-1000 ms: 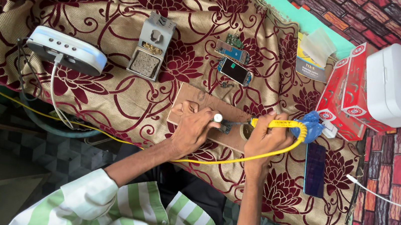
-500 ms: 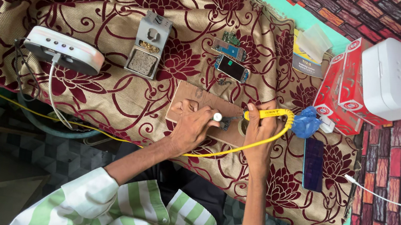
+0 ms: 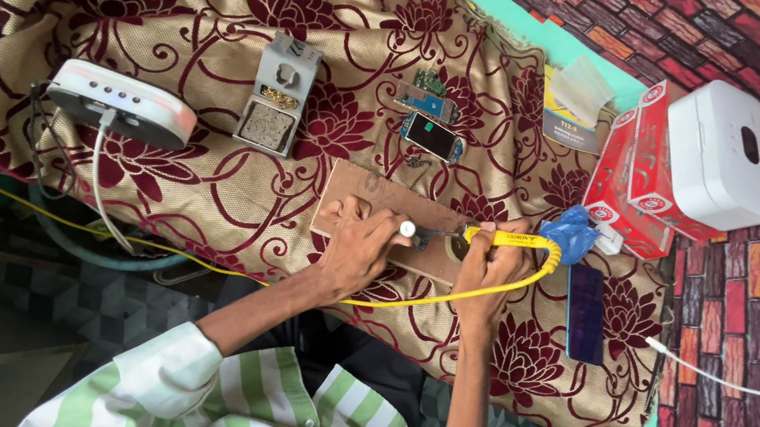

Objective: The person uses a soldering iron to apply heat to a small electronic circuit board held in place by a white tool. The person repeatedly dips the soldering iron tip into a small container of liquid and continues to work on the board.

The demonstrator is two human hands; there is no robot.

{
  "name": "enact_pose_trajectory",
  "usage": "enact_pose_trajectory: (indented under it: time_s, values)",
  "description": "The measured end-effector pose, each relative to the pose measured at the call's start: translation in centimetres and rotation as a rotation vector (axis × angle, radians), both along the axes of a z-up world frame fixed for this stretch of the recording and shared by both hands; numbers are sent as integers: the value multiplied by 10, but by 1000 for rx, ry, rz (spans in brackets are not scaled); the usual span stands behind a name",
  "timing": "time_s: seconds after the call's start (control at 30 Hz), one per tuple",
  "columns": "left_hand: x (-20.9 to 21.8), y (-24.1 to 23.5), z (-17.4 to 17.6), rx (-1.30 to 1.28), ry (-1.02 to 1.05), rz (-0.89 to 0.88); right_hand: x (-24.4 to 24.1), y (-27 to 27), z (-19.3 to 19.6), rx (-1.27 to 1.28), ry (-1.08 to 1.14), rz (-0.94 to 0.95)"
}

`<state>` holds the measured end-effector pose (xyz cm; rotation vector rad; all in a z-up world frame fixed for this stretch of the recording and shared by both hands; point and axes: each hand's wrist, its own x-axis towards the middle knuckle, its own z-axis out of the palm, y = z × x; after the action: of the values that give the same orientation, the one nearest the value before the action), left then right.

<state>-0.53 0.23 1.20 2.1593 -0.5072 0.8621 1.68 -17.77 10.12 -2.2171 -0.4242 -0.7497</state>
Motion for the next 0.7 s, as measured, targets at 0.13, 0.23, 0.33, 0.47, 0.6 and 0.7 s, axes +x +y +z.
enact_pose_trajectory:
  time_s: [0.13,0.23,0.33,0.47,0.6,0.7]
  values:
    - [-4,2,-9,9,118,-31,-1,-2,-6,31,51,-46]
    - [-5,4,-16,-81,137,-76,1,-3,-10,57,63,-31]
    - [-1,-3,-18,-352,223,-227,-1,-8,-13,24,20,-31]
    - [11,-4,-14,-193,-102,-101,-1,-9,-13,59,67,5]
    - [14,-3,-10,-164,38,-45,-1,-9,-8,27,62,4]
    - [13,0,-7,-181,52,-61,-1,-6,-4,-17,31,43]
